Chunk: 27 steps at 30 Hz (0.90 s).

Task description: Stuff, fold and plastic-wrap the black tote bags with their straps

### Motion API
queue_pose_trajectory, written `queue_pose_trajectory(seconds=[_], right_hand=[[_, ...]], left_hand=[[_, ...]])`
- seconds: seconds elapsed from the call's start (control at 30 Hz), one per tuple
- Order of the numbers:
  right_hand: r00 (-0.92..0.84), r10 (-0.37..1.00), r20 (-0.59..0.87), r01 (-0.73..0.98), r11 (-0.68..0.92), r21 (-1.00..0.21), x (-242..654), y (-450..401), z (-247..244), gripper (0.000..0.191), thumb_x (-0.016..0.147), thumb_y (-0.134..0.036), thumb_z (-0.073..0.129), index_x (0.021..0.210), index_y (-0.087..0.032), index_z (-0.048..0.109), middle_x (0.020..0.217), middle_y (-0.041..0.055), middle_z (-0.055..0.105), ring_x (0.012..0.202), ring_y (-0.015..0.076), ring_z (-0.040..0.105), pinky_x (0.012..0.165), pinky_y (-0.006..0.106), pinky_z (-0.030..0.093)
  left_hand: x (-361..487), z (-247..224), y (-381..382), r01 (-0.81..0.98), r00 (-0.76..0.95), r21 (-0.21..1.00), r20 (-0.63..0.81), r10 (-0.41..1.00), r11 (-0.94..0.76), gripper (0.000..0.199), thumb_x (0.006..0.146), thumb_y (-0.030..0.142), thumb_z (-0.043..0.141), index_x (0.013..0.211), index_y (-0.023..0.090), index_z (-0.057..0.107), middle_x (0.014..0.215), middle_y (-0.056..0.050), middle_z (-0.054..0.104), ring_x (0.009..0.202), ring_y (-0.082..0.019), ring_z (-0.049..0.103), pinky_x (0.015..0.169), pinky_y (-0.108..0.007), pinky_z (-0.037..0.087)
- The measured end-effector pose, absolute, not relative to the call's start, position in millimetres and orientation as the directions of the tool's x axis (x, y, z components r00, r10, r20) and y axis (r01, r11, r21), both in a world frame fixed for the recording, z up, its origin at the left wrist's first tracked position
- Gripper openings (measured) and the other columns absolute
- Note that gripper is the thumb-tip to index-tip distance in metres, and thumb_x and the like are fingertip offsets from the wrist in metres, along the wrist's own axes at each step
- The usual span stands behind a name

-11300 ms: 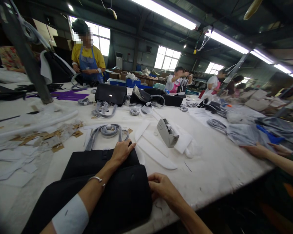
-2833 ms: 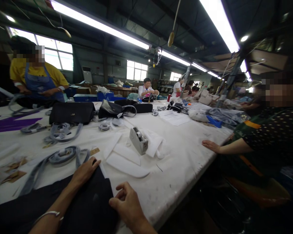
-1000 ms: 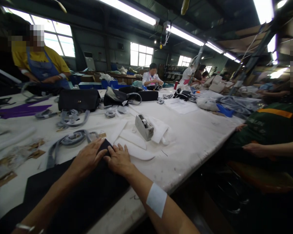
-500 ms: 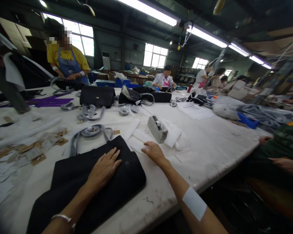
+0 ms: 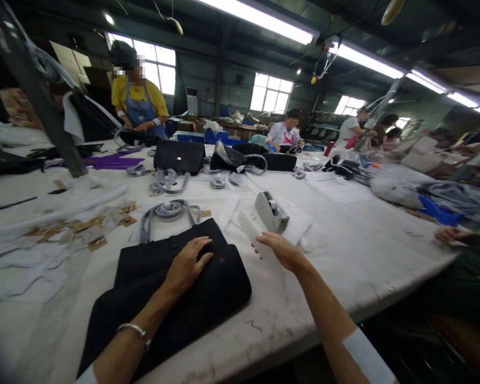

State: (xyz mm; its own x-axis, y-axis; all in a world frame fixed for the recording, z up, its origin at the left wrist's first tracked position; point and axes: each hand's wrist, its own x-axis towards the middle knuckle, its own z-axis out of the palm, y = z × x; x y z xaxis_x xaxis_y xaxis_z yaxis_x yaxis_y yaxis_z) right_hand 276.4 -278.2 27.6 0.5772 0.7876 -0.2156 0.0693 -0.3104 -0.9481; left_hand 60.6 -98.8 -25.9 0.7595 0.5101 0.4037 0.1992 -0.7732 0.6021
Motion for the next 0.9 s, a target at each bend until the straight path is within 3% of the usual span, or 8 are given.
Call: queue_pose_trajectory(seconds=[0.07, 0.13, 0.33, 0.4, 0.47, 0.67, 0.8, 0.9], right_hand=[[0.531, 0.797, -0.286, -0.234, -0.187, -0.954, 265, -289, 42, 0.033, 0.085, -0.039, 0.055, 0.101, -0.011, 0.064, 0.099, 0.0155, 0.071, 0.085, 0.0228, 0.068, 0.072, 0.035, 0.057], [0.520, 0.802, -0.293, -0.333, -0.125, -0.935, 248, -292, 50, 0.030, 0.087, -0.035, 0.052, 0.101, -0.011, 0.064, 0.104, 0.0172, 0.070, 0.088, 0.0230, 0.068, 0.073, 0.034, 0.058], [0.448, 0.860, -0.243, -0.288, -0.118, -0.950, 177, -256, 39, 0.032, 0.085, -0.039, 0.061, 0.106, -0.016, 0.061, 0.088, 0.0091, 0.072, 0.064, 0.0183, 0.067, 0.049, 0.025, 0.053], [0.413, 0.891, -0.191, -0.233, -0.099, -0.967, 157, -239, 32, 0.034, 0.084, -0.043, 0.062, 0.106, -0.018, 0.060, 0.081, 0.0051, 0.070, 0.058, 0.0159, 0.065, 0.047, 0.024, 0.051], [0.364, 0.923, -0.122, -0.168, -0.064, -0.984, 143, -223, 28, 0.035, 0.083, -0.048, 0.062, 0.103, -0.018, 0.060, 0.079, 0.0034, 0.069, 0.062, 0.0154, 0.064, 0.053, 0.024, 0.052], [0.185, 0.982, 0.024, 0.166, -0.007, -0.986, 113, -176, 33, 0.039, 0.084, -0.055, 0.058, 0.090, -0.017, 0.064, 0.079, 0.0043, 0.069, 0.073, 0.0168, 0.064, 0.067, 0.028, 0.051], [0.046, 0.966, 0.256, 0.570, 0.185, -0.801, 78, -140, 42, 0.031, 0.091, -0.046, 0.050, 0.089, -0.021, 0.067, 0.085, 0.0025, 0.070, 0.082, 0.0171, 0.063, 0.077, 0.029, 0.046], [-0.151, 0.969, 0.196, 0.755, 0.241, -0.610, 50, -117, 41, 0.030, 0.093, -0.045, 0.047, 0.093, -0.024, 0.068, 0.090, 0.0020, 0.070, 0.083, 0.0175, 0.062, 0.074, 0.028, 0.042]], left_hand=[[60, -23, -99, 0.094, 0.724, 0.688, 0.449, 0.524, -0.719, 0.029, 0.089, 0.029, 0.052, 0.115, 0.020, 0.060, 0.121, -0.007, 0.063, 0.114, -0.021, 0.056, 0.103, -0.038, 0.042], [60, -17, -100, 0.009, 0.712, 0.765, 0.447, 0.541, -0.644, 0.028, 0.088, 0.033, 0.052, 0.111, 0.020, 0.062, 0.113, -0.007, 0.066, 0.106, -0.021, 0.060, 0.098, -0.036, 0.045], [54, 8, -109, -0.159, 0.853, 0.933, 0.295, 0.430, -0.324, 0.037, 0.086, 0.043, 0.054, 0.106, 0.014, 0.065, 0.098, -0.007, 0.070, 0.087, -0.020, 0.064, 0.079, -0.030, 0.050], [46, 18, -111, -0.143, 0.856, 0.955, 0.250, 0.452, -0.259, 0.038, 0.084, 0.044, 0.056, 0.098, 0.011, 0.067, 0.090, -0.007, 0.070, 0.079, -0.019, 0.063, 0.071, -0.028, 0.050], [29, 28, -108, -0.097, 0.794, 0.965, 0.222, 0.566, -0.243, 0.035, 0.081, 0.043, 0.059, 0.092, 0.010, 0.067, 0.085, -0.006, 0.070, 0.075, -0.018, 0.062, 0.065, -0.026, 0.049], [-80, 41, -78, -0.077, 0.374, 0.983, 0.186, 0.909, -0.169, 0.033, 0.081, 0.045, 0.061, 0.085, 0.013, 0.058, 0.058, 0.003, 0.055, 0.046, -0.009, 0.050, 0.039, -0.019, 0.040], [-154, 13, -57, -0.086, 0.077, 0.988, 0.137, 0.988, -0.130, 0.031, 0.076, 0.042, 0.065, 0.087, 0.016, 0.052, 0.059, 0.006, 0.053, 0.039, -0.008, 0.046, 0.031, -0.019, 0.038], [-180, -14, -52, -0.021, -0.027, 0.997, 0.076, 0.997, -0.077, 0.028, 0.074, 0.037, 0.064, 0.087, 0.015, 0.052, 0.057, 0.007, 0.052, 0.036, -0.008, 0.046, 0.030, -0.019, 0.039]])
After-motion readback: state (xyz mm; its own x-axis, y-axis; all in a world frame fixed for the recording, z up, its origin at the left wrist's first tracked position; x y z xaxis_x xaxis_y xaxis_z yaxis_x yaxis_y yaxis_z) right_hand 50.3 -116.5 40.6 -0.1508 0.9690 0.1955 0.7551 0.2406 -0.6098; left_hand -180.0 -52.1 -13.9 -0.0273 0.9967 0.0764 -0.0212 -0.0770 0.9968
